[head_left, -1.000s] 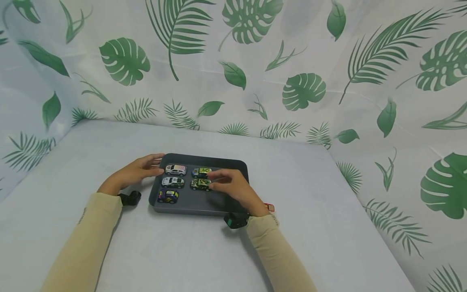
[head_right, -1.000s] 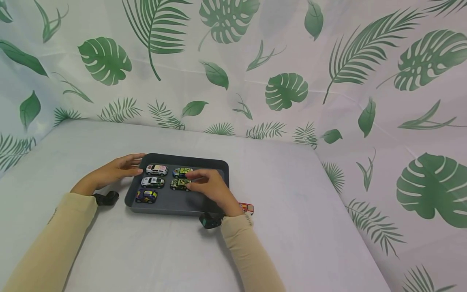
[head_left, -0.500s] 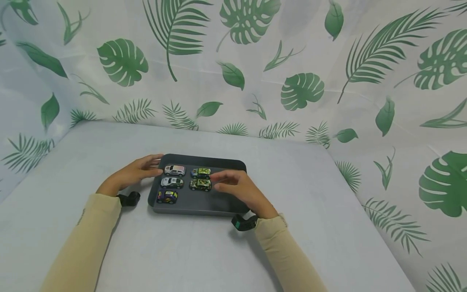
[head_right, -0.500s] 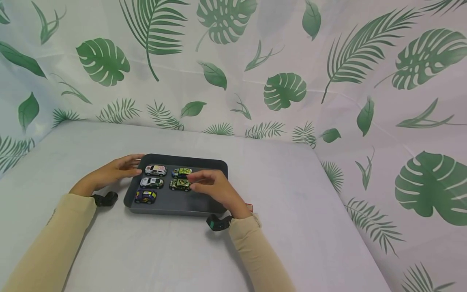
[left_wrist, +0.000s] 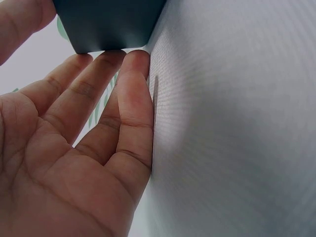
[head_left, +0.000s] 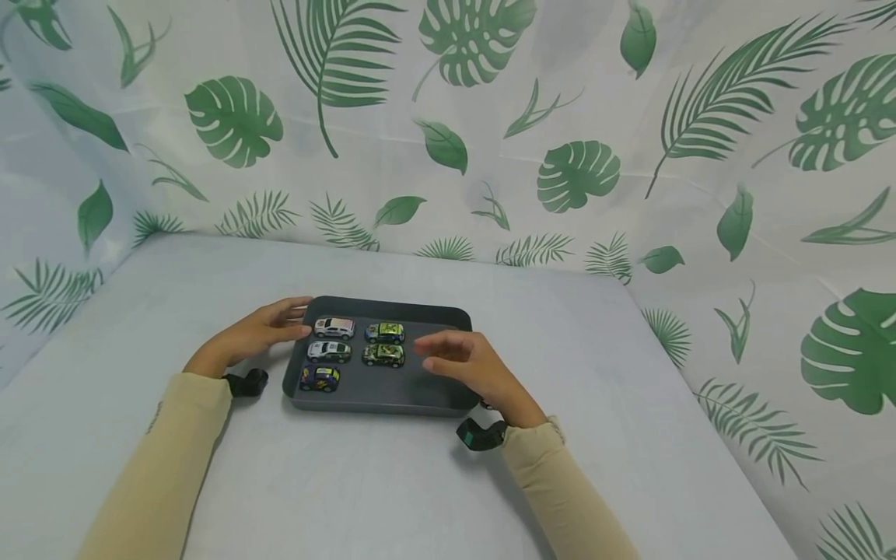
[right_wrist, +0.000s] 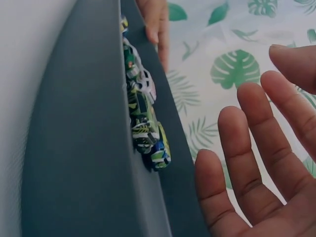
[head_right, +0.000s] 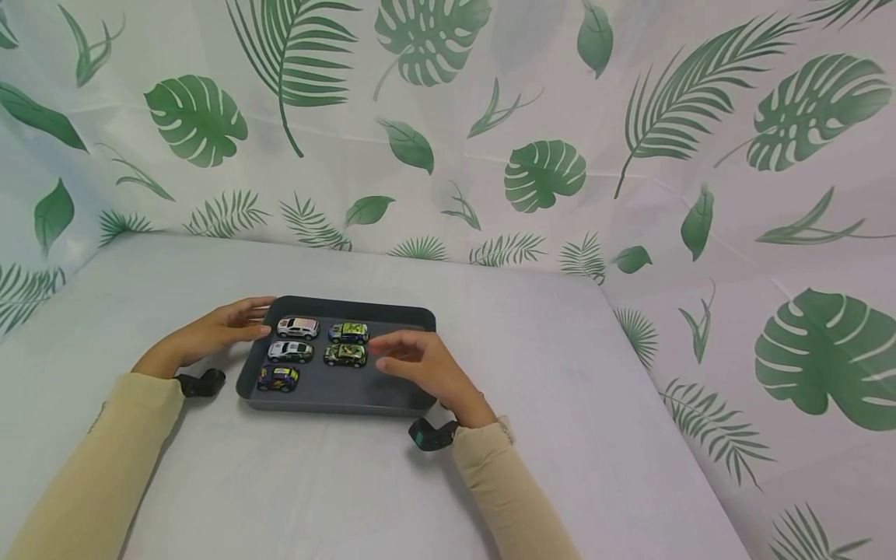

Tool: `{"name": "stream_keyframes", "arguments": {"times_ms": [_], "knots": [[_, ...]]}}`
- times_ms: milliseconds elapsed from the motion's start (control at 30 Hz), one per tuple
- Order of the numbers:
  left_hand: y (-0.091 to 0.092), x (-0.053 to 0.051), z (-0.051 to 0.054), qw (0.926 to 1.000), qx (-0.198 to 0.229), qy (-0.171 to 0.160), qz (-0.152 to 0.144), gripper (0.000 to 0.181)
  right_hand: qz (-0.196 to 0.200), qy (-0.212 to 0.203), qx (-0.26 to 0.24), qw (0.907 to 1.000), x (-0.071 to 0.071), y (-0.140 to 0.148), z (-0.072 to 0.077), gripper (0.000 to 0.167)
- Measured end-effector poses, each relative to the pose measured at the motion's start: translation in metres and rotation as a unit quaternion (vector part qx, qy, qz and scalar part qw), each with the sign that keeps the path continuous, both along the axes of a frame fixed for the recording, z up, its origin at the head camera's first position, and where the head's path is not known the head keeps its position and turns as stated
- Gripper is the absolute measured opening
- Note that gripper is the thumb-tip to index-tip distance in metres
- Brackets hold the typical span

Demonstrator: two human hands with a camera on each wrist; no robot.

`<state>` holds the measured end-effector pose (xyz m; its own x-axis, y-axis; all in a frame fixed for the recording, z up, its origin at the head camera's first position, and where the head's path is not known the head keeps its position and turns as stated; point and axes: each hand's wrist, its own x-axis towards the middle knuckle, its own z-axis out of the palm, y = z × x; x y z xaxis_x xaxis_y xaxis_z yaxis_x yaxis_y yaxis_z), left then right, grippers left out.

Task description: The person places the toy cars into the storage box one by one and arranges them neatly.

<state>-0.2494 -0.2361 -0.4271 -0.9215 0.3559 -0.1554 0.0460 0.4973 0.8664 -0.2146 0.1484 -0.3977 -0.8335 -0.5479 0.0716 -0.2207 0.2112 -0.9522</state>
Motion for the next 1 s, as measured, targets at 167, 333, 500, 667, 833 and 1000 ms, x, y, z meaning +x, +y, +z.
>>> {"name": "stream_keyframes", "arguments": {"times_ms": [167, 333, 500, 667, 833, 1000], "knots": [[-0.001, -0.001, -0.002, 1.0000, 0.005, -0.003, 0.001, 0.082, -0.004, 0.009, -0.009, 0.9999, 0.003, 0.005, 0.000, 0.038], [-0.001, -0.001, -0.003, 1.0000, -0.001, -0.003, 0.002, 0.082, -0.007, 0.019, -0.017, 0.9997, 0.005, 0.011, -0.001, 0.038], [-0.001, -0.001, -0.002, 1.0000, -0.004, -0.001, 0.000, 0.081, -0.011, 0.028, -0.010, 0.9995, 0.006, 0.015, -0.001, 0.037], [0.000, 0.000, -0.001, 1.0000, -0.002, -0.002, -0.001, 0.080, -0.017, 0.036, -0.007, 0.9992, 0.008, 0.022, -0.001, 0.035], [0.000, 0.000, -0.001, 1.0000, -0.004, -0.003, 0.000, 0.080, -0.026, 0.051, -0.005, 0.9983, 0.010, 0.031, -0.002, 0.033], [0.000, -0.001, -0.001, 1.0000, -0.005, -0.002, 0.001, 0.081, -0.035, 0.064, -0.001, 0.9973, 0.012, 0.039, -0.004, 0.034]]}}
